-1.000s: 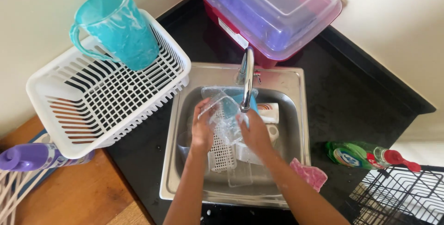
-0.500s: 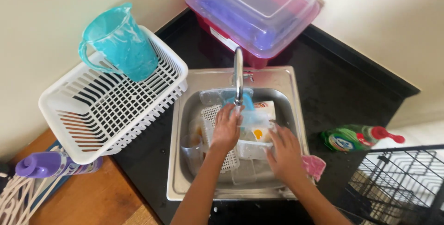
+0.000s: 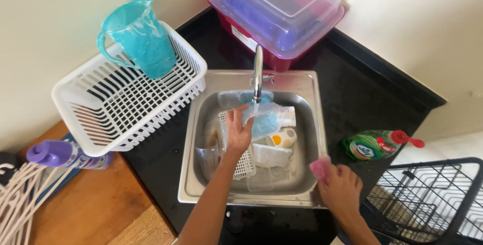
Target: Washing plastic containers and a pitcher in a sink using a sponge and soap.
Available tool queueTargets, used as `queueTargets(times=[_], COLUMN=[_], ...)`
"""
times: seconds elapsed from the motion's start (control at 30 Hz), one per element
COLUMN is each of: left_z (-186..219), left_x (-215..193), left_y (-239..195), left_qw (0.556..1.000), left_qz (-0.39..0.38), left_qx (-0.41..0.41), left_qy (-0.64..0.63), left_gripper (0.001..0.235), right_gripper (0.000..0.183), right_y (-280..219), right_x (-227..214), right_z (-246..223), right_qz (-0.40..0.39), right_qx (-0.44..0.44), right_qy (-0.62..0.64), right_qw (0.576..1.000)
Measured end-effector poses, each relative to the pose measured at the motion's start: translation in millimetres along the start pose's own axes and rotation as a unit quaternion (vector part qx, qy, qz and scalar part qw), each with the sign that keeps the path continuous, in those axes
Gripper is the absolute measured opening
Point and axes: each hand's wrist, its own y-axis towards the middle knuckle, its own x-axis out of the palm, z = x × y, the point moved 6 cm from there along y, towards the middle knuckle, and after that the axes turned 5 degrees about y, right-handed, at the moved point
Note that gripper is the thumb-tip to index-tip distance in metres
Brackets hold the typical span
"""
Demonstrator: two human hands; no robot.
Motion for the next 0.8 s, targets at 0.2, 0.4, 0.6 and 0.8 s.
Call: queueTargets(times=[0.2, 0.4, 0.6, 0.8], left_z=[-66.9, -80.9, -82.6, -41.5], left_x=[11.4, 2.9, 1.9, -30.6], left_y=[-27.6, -56.3, -57.1, -31.3], left_qw=[0.965, 0.841, 0.861, 0.934], left_qz=[0.001, -0.035, -0.061, -0.038], left_qx=[-0.232, -0.372, -0.357, -0.248], left_qy=[-0.120, -0.391, -0.358, -0.253], left_gripper=[0.034, 0.031, 0.032, 0.030], right_gripper=[0.059, 0.041, 0.046, 0.042], right_y=[25.0, 154.1, 284.4, 346.2], right_x=[-16.3, 7.1, 84.6, 96.7], right_z=[0.7, -63.7, -132.1, -156.6], right_qz=[0.052, -0.156, -0.323, -0.300], right_qx=[-0.060, 0.029, 0.177, 0.140], right_qy=[0.127, 0.466, 0.680, 0.726], right_qw=[0.989, 0.871, 0.634, 0.602])
